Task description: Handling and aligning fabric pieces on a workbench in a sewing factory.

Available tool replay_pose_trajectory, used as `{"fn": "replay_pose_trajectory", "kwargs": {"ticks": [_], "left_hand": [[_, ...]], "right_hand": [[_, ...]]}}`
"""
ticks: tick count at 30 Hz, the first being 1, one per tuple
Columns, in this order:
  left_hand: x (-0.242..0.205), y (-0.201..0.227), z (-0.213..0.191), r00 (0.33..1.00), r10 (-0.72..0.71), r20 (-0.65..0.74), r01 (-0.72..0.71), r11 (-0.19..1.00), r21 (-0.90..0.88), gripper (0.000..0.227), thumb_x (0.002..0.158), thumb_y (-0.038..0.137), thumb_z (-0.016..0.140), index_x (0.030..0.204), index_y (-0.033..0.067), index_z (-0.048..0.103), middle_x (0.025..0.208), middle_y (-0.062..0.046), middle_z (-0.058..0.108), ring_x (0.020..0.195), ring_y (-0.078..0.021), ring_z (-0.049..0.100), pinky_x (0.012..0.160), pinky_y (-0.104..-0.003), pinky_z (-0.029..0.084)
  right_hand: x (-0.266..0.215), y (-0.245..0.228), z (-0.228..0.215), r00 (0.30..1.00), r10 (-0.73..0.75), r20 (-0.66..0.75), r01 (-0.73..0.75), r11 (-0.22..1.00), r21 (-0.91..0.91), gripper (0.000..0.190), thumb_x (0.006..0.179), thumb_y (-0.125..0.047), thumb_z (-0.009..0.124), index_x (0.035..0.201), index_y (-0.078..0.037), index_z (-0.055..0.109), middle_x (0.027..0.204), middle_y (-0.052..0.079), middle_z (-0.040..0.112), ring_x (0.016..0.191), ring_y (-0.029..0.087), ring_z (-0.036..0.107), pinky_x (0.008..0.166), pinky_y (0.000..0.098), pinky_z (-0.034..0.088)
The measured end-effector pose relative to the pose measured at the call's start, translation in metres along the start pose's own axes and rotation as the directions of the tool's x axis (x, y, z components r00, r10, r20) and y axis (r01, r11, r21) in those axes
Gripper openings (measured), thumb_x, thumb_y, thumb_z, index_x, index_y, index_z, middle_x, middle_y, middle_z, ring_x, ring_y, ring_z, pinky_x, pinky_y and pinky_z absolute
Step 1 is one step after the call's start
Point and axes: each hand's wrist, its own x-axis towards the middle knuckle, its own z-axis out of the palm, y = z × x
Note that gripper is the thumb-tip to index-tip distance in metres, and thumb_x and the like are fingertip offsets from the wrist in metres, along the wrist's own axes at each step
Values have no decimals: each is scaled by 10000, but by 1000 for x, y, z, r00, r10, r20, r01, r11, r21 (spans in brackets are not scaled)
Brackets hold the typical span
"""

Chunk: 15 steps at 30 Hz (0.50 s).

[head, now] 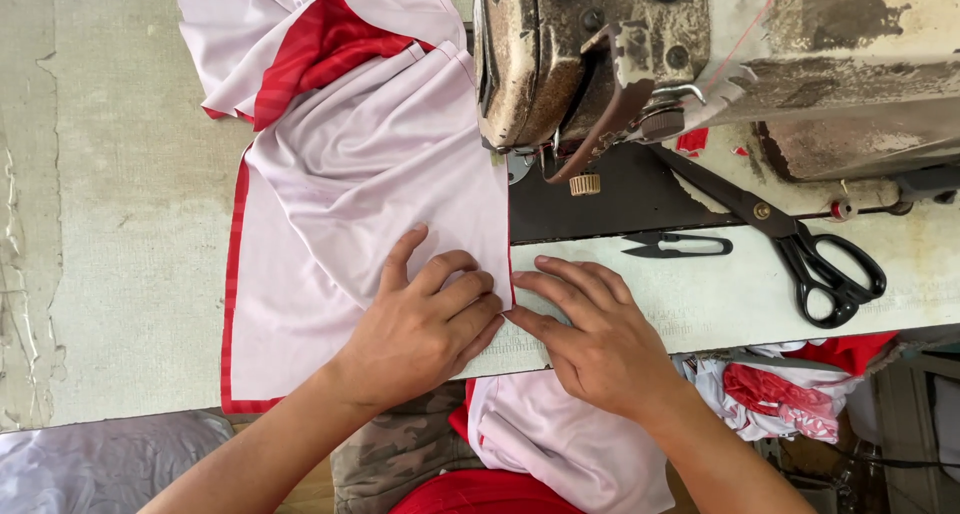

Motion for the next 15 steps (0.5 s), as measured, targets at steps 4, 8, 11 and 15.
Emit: {"fn": "replay_pose_trajectory", "kwargs": {"ticks": [4,8,11,15], "left_hand": [[-2,-1,3,1000,-2,-9,2,1000,5,62,1005,182,725,1003,122,709,1051,-5,666,1060,-258,619,1072,-646,401],[-2,-2,2,1000,17,-19,-17,1000,-10,25,1015,102,686,996,92,697,1042,-19,673,1046,-264,621,1056,-636,416],[-2,-2,1,1000,15,-12,-16,1000,-21,22,1025,102,676,1017,91,693,1054,-20,671,1056,-262,620,1066,-623,405],[-2,-1,1,1000,9,-18,-9,1000,-20,87,1027,214,708,1031,128,717,1104,-12,681,1080,-264,634,1083,-586,397]], "right_hand": [[-3,1,2,1000,-16,9,17,999,-39,308,989,-105,520,1236,-151,697,1418,35,600,1353,319,531,1081,512,419],[-1,1,1,998,-58,15,58,997,-57,345,979,-86,511,1274,-108,688,1415,-6,615,1341,307,532,1091,524,423],[1,-1,0,998,-58,21,59,997,-51,330,978,-86,516,1259,-90,689,1374,-1,635,1317,290,545,1100,516,418],[0,-1,1,999,-48,17,49,998,-45,325,966,-83,526,1245,-96,693,1332,-2,647,1273,272,566,1102,507,417]]}}
